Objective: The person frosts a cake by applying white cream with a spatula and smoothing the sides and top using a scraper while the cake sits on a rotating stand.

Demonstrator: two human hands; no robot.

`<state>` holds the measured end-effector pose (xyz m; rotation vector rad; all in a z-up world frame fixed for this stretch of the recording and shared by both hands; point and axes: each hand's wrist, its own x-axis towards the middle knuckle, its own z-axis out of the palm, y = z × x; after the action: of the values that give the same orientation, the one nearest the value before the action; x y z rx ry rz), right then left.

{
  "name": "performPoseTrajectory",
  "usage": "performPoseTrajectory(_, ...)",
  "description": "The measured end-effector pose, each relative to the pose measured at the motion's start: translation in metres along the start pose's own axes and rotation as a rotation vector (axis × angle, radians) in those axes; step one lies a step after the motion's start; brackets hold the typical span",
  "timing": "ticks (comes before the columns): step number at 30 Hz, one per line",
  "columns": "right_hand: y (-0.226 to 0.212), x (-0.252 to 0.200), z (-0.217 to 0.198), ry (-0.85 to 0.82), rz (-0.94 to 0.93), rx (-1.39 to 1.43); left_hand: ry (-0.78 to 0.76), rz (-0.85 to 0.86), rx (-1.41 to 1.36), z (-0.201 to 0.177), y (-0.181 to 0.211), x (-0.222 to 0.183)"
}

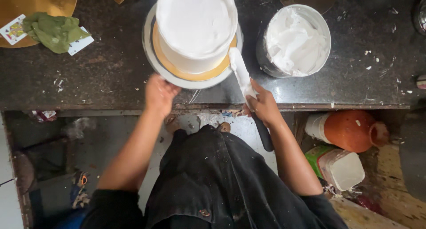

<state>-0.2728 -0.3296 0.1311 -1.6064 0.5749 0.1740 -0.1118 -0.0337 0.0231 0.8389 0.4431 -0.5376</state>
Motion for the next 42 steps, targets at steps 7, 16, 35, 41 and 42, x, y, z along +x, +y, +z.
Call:
performPoseTrajectory(7, 0.04, -0.034, -0.086, 0.476, -0.343, -0.509, 0.034, 0.045, 0.062, -0.002, 0.031, 0.019)
performPoseTrajectory(16, 0.175, -0.09, -0.072, 0.84, -0.456, -0.953, 0.053, 0.136, 0.095, -0.007, 0.027, 0.026)
performPoseTrajectory(35, -0.021, 0.004, 0.013, 0.24, -0.15, -0.195, 0.053, 0.015, 0.099, -0.001, 0.002, 0.021)
performPoseTrajectory(41, -0.027, 0.031, 0.023, 0.137, -0.135, -0.119, -0.023, 0.352, 0.358, -0.005, 0.067, 0.097)
performPoseTrajectory(42, -0.027, 0.031, 0.024, 0.139, -0.137, -0.117, -0.041, 0.307, 0.333, -0.004, 0.063, 0.097)
